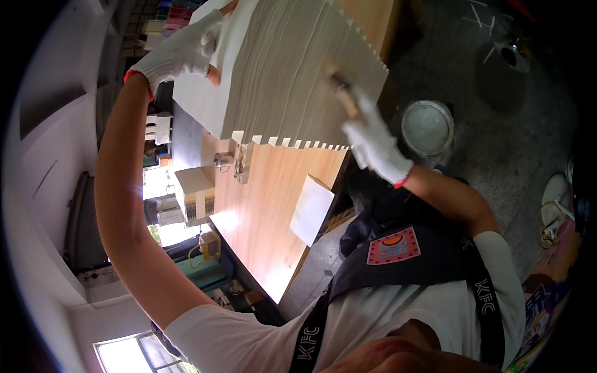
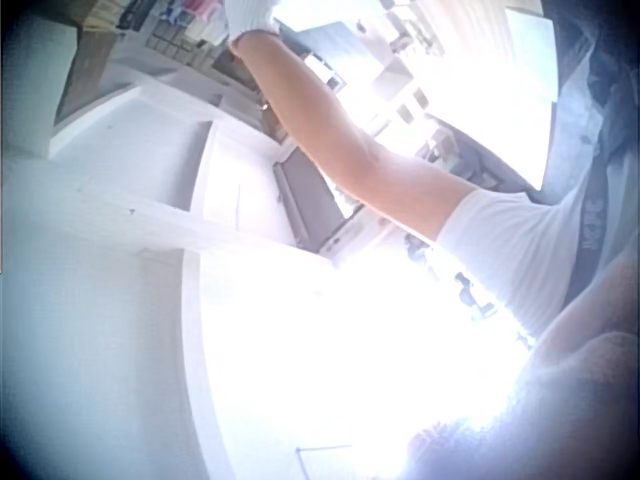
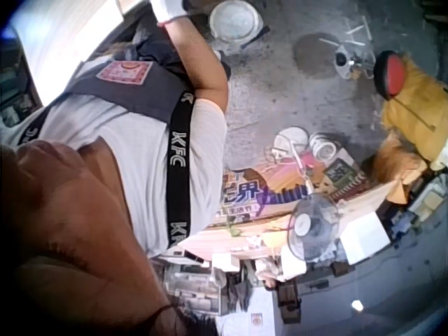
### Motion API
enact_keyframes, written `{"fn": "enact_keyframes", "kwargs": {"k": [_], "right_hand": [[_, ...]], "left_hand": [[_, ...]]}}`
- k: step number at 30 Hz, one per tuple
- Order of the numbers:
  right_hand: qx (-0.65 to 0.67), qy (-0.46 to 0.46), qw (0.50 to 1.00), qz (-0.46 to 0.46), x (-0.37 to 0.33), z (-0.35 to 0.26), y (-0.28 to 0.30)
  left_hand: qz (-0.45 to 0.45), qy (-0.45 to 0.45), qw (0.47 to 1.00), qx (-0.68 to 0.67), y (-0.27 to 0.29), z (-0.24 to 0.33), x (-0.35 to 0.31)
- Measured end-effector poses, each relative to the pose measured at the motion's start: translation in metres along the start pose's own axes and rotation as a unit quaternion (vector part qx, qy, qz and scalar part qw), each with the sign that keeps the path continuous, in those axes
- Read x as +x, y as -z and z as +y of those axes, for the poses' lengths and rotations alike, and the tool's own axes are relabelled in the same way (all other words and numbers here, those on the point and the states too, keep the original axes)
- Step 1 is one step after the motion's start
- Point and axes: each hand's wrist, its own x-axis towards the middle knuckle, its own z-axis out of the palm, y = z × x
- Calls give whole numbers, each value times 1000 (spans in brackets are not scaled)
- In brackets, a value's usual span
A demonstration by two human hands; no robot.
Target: The person applies white paint to the edges of stacked wooden panels using a brush. They then use a sanding block to smooth the edges of individual panels and place them back on the stack.
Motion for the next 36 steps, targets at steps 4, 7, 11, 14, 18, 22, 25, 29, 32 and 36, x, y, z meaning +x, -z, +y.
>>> {"fn": "enact_keyframes", "kwargs": {"k": [4, 7, 11, 14, 18, 22, 25, 29, 32, 36], "right_hand": [[-27, -93, 973, -209, -44, 34, -27], [30, -112, 943, -313, -61, 7, -12], [26, -14, 990, -135, -34, -22, 7], [50, -20, 997, -47, -22, 5, -22], [107, -113, 958, -242, -45, 27, -22], [38, -152, 920, -358, -58, 6, 1], [129, -56, 981, -136, -43, -7, -1], [216, -133, 927, -276, -58, 42, -27], [194, -209, 880, -379, -71, 19, -26], [113, -24, 961, -253, -56, -30, -17]], "left_hand": [[-29, 78, 996, 37, 5, 10, 1], [-9, -20, 1000, -17, -3, -28, -2], [-15, 10, 1000, 5, 0, -7, -4], [-15, 4, 1000, -8, 4, 2, 5], [-17, 15, 1000, -11, 5, 3, 1], [-42, 77, 996, 5, 6, -2, -10], [-61, 88, 994, 12, 7, 6, 4], [-38, 56, 997, 35, 10, 3, 2], [-28, 24, 999, -7, 0, -8, -2], [-45, 27, 998, -17, 3, -14, -1]]}}
